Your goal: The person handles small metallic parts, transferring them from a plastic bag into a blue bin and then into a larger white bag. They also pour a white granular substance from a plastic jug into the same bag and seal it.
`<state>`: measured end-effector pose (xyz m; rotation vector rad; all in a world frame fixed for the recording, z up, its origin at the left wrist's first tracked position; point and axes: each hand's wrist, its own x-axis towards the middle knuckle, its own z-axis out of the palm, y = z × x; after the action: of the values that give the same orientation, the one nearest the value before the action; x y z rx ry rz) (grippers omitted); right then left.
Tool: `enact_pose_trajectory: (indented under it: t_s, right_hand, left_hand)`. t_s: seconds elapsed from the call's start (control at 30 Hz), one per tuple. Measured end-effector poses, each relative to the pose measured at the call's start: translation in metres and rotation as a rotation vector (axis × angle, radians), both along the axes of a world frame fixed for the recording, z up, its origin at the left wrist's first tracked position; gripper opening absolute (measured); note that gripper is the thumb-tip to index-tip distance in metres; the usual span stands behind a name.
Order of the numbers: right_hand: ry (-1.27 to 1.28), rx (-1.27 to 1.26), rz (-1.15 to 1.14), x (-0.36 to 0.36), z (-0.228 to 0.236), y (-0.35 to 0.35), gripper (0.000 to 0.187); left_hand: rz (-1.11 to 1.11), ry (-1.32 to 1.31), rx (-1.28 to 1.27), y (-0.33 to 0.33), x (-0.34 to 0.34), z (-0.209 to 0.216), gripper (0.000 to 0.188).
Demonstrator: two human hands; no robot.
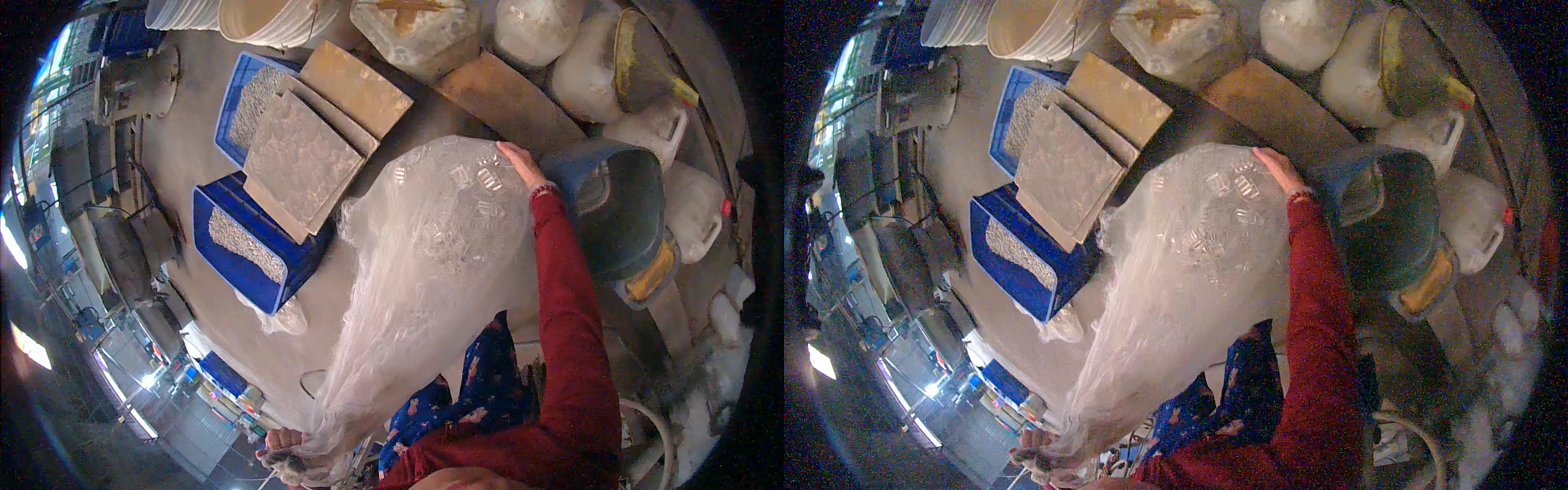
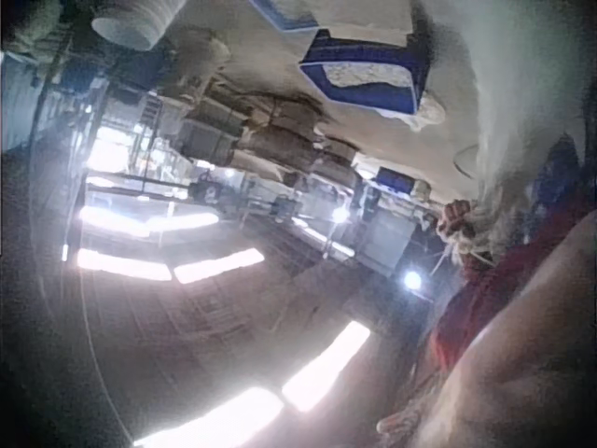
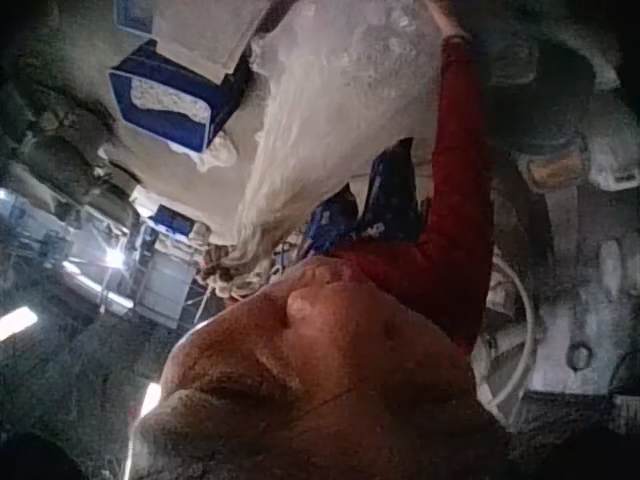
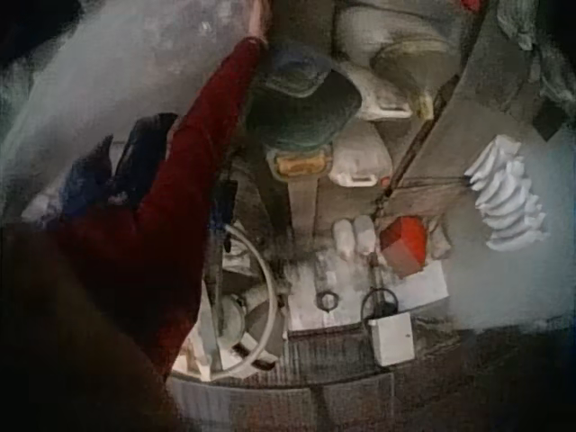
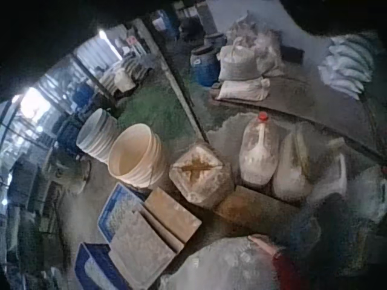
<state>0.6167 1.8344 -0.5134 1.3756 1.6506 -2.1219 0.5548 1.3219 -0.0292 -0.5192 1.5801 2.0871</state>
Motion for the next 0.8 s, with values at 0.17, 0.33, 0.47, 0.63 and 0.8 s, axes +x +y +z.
enact_pose_trajectory:
  t_s: [0.17, 0.33, 0.47, 0.63, 0.8]
  right_hand:
    - [0.069, 0.344, -0.026, 0.020, 0.053, -0.063, 0.056]
    - [-0.012, 0.584, 0.079, 0.013, 0.054, -0.113, 0.061]
    - [-0.197, 0.965, 0.213, -0.008, 0.044, -0.128, 0.058]
    - [-0.492, 0.811, 0.084, -0.028, 0.037, -0.103, 0.061]
    - [-0.294, 0.589, -0.221, -0.003, 0.016, -0.063, 0.056]
  left_hand:
    - [-0.018, -0.054, 0.212, 0.040, -0.004, -0.019, 0.032]
    - [-0.194, -0.292, 0.835, 0.131, -0.010, -0.064, 0.032]
    - [-0.473, 0.002, 1.363, 0.191, -0.028, -0.091, 0.043]
    - [-0.526, 0.202, 1.602, 0.198, -0.060, -0.064, 0.031]
    - [-0.546, -0.191, 1.392, 0.159, -0.029, -0.058, 0.032]
